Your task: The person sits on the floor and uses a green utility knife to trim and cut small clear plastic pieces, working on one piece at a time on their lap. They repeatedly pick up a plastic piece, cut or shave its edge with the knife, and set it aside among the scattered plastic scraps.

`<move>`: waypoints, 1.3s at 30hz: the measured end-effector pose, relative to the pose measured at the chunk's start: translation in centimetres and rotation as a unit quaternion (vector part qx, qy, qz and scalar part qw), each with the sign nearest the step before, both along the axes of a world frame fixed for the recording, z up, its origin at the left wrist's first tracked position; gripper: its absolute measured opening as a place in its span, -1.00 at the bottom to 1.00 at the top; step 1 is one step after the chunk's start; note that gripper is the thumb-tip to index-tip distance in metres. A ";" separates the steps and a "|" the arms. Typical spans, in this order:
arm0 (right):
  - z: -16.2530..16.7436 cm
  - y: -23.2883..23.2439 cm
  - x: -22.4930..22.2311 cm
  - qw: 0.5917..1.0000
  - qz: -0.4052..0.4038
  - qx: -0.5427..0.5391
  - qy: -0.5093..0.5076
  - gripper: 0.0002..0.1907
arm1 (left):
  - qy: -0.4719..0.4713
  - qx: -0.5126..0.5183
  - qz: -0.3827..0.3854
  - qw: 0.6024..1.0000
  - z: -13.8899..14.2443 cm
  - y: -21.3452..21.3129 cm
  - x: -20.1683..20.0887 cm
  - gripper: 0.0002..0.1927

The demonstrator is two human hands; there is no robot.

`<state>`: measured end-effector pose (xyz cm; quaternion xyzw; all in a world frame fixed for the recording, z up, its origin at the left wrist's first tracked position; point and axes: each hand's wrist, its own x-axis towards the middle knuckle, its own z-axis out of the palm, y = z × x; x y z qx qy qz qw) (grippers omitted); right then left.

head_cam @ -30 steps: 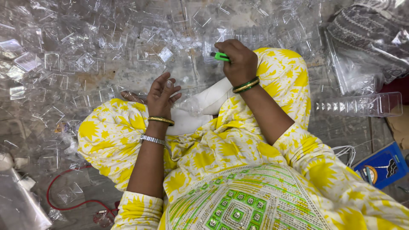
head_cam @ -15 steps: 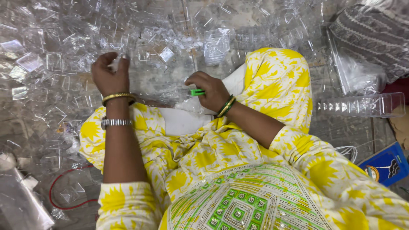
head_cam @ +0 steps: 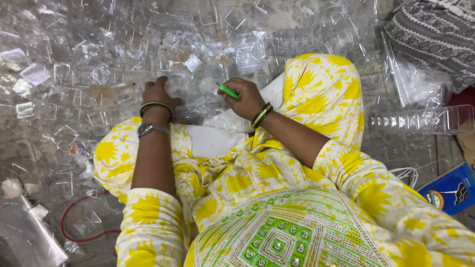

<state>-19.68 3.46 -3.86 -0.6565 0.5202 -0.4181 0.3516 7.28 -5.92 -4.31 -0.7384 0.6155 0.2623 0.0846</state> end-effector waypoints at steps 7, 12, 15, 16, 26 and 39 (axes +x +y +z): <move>-0.7 -0.6 -0.7 1.000 -0.007 0.004 0.007 -0.86 | -0.130 0.055 0.150 0.979 1.4 -0.5 -1.5 -0.08; -1.4 -0.5 -0.9 1.000 -0.024 0.006 0.006 -0.86 | -0.064 -0.021 0.186 0.980 0.9 -1.0 -0.7 -0.04; -1.7 -0.4 -1.2 1.000 -0.026 0.013 -0.005 -0.86 | -0.064 -0.057 0.274 0.958 0.7 -1.5 0.3 -0.03; -1.8 -0.5 -1.3 1.000 -0.023 0.005 -0.003 -0.86 | -0.062 -0.054 0.306 0.949 0.8 -1.9 0.5 -0.02; -1.7 -0.5 -1.4 0.997 -0.034 0.062 -0.015 -0.84 | 0.016 -0.089 0.085 0.992 0.3 -0.5 -1.5 -0.41; -1.3 -0.6 -1.6 0.994 -0.042 0.104 -0.007 -0.83 | 0.027 -0.156 -0.042 0.986 -1.0 -0.7 -1.7 -0.63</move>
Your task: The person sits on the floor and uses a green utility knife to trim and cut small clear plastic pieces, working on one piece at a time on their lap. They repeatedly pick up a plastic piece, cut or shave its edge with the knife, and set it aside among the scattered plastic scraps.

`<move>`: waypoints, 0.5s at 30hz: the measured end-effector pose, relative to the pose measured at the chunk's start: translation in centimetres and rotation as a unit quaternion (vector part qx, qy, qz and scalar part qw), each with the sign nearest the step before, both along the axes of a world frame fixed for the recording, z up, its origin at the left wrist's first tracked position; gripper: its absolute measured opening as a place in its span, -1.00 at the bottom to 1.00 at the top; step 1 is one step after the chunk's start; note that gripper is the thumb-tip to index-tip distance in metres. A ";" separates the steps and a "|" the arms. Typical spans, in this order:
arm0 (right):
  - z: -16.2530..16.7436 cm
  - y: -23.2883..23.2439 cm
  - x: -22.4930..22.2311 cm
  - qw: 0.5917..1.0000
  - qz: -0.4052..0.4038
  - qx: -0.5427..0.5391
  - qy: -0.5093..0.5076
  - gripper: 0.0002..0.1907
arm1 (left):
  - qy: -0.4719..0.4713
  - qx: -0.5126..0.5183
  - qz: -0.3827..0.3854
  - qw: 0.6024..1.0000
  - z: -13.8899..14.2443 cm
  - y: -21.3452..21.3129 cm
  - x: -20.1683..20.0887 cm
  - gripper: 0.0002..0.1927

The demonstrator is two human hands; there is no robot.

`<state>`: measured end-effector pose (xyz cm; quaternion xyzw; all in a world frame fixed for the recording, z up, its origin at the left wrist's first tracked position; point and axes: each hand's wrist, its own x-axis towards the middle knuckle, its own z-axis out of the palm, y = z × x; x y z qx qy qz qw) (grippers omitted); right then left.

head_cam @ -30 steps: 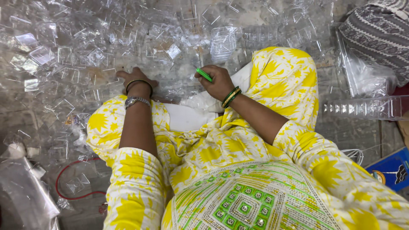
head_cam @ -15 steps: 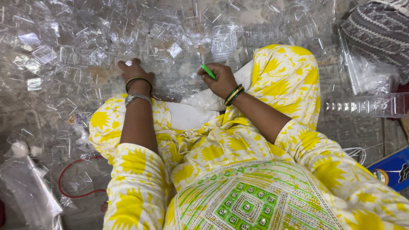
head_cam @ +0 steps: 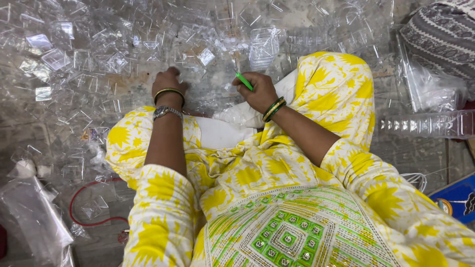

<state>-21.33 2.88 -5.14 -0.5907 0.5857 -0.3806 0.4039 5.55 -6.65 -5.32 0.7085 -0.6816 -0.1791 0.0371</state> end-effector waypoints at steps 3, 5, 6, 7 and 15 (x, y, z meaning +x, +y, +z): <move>1.4 0.1 0.2 0.999 0.005 -0.015 -0.033 -0.75 | 0.330 0.038 0.055 0.942 1.5 1.6 -1.5 -0.65; 2.6 0.6 0.4 0.994 0.018 -0.056 -0.097 -0.63 | 0.563 0.101 0.099 0.814 2.5 3.8 -2.5 -0.72; 3.2 0.9 0.3 0.992 0.032 -0.081 -0.087 -0.56 | 0.652 0.126 0.105 0.740 2.9 5.2 -2.8 -0.75; 3.7 1.2 0.0 0.990 0.048 -0.104 -0.076 -0.50 | 0.679 0.164 0.108 0.708 3.1 6.5 -3.2 -0.74; 3.2 1.4 0.5 0.981 0.041 0.003 -0.189 -0.73 | 0.696 0.086 0.125 0.702 0.9 10.5 -4.7 -0.70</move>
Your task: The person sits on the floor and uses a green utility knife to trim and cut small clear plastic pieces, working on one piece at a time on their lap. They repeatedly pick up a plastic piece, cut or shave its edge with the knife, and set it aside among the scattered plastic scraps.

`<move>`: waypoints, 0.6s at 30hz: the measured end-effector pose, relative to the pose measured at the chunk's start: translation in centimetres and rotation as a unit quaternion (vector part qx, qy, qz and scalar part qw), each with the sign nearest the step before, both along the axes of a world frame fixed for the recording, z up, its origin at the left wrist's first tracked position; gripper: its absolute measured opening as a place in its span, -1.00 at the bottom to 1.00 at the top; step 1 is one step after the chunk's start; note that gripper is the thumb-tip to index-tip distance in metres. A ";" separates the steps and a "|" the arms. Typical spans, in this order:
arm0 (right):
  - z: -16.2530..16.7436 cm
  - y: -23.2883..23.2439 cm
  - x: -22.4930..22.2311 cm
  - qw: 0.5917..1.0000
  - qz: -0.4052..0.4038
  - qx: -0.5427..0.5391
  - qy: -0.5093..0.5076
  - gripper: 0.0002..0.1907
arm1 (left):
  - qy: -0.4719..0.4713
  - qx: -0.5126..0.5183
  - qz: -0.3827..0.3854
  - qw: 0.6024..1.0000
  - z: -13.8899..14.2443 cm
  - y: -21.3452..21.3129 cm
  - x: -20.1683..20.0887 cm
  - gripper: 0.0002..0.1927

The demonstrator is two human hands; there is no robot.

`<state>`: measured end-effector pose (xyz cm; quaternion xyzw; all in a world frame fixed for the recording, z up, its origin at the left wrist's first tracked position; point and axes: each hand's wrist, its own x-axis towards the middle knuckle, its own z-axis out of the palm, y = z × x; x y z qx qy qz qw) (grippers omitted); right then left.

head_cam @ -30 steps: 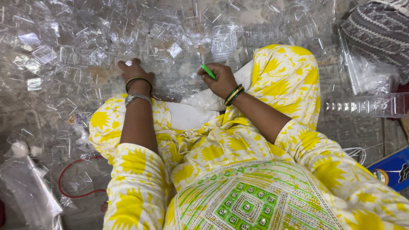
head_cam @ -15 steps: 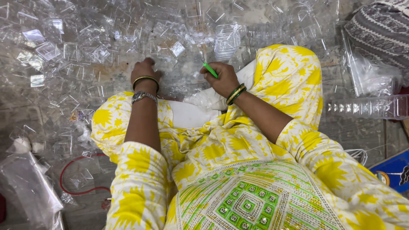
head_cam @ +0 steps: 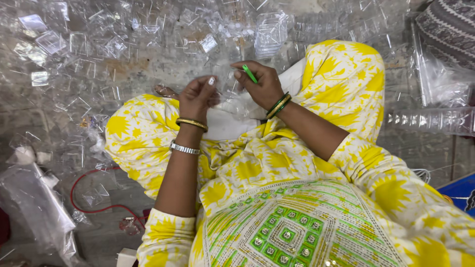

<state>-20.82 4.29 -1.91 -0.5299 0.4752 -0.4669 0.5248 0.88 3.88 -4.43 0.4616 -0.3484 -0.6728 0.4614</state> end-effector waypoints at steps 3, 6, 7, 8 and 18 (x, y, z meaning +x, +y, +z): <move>-0.7 0.1 -0.2 0.999 0.000 0.014 -0.042 -0.74 | -0.057 -0.071 0.008 0.996 0.0 -0.4 -0.2 -0.54; -1.1 0.4 -0.1 0.997 0.000 0.029 -0.073 -0.72 | 0.057 0.006 -0.053 0.997 0.8 0.0 -0.5 -0.61; -1.1 0.4 -0.1 0.997 0.001 0.035 -0.073 -0.72 | 0.078 0.025 -0.052 0.995 1.0 0.1 -0.7 -0.64; -1.1 0.5 0.0 0.996 0.002 0.041 -0.073 -0.71 | 0.098 0.043 -0.050 0.993 1.2 0.2 -0.9 -0.66; -1.0 0.2 -0.8 0.998 -0.012 0.023 -0.051 -0.68 | -0.021 0.155 -0.060 0.986 1.5 -0.3 -2.1 -0.49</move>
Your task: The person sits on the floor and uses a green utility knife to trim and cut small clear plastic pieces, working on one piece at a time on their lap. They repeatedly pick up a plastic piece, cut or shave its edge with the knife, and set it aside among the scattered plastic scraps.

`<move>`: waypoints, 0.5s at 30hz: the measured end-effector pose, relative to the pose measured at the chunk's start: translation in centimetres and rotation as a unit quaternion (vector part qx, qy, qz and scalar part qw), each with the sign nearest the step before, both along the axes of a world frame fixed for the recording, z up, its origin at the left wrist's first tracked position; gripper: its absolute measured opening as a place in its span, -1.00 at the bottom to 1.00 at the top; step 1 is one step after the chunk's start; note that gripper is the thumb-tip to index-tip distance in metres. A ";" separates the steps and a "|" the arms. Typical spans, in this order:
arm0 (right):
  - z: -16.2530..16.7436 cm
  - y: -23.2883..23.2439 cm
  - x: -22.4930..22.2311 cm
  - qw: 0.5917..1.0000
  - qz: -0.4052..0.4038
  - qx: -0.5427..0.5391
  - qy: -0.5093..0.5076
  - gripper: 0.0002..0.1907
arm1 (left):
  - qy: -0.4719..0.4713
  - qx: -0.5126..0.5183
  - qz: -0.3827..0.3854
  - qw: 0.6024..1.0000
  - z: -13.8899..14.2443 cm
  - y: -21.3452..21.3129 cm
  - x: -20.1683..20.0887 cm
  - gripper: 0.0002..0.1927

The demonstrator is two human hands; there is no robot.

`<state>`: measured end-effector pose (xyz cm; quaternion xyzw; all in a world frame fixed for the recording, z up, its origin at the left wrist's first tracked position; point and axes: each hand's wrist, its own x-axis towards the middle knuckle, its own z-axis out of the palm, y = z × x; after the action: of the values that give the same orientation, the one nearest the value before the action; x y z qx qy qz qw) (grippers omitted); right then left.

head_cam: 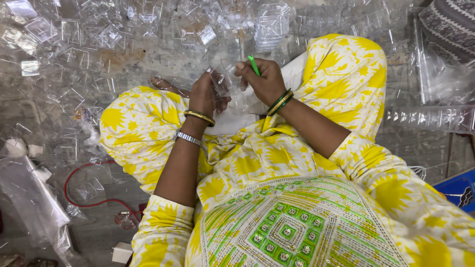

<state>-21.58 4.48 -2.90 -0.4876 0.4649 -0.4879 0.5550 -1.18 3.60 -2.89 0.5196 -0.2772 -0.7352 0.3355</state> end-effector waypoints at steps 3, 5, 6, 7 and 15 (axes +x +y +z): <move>0.4 0.0 -0.2 1.000 -0.004 -0.010 0.009 -0.63 | 0.037 0.030 0.029 0.998 -0.1 0.1 0.0 -0.57; 0.9 0.0 -0.6 0.999 -0.007 -0.030 0.025 -0.61 | 0.063 0.022 0.050 0.997 -0.3 0.2 0.1 -0.58; 1.2 -0.1 -0.9 0.999 -0.003 -0.028 0.034 -0.59 | 0.076 0.019 0.061 0.995 -0.5 0.3 0.2 -0.58; 1.6 0.0 -1.2 0.999 0.002 -0.025 0.043 -0.56 | 0.103 0.024 0.062 0.992 -0.6 0.3 0.3 -0.57; 3.8 -0.1 -1.7 0.960 0.012 -0.119 0.252 -0.57 | 0.170 -0.003 0.044 0.985 -1.5 0.4 0.8 -0.57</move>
<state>-23.31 4.40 0.91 -0.6629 0.5224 -0.3943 0.3636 -0.38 3.95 -4.44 0.3980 -0.1958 -0.7964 0.4112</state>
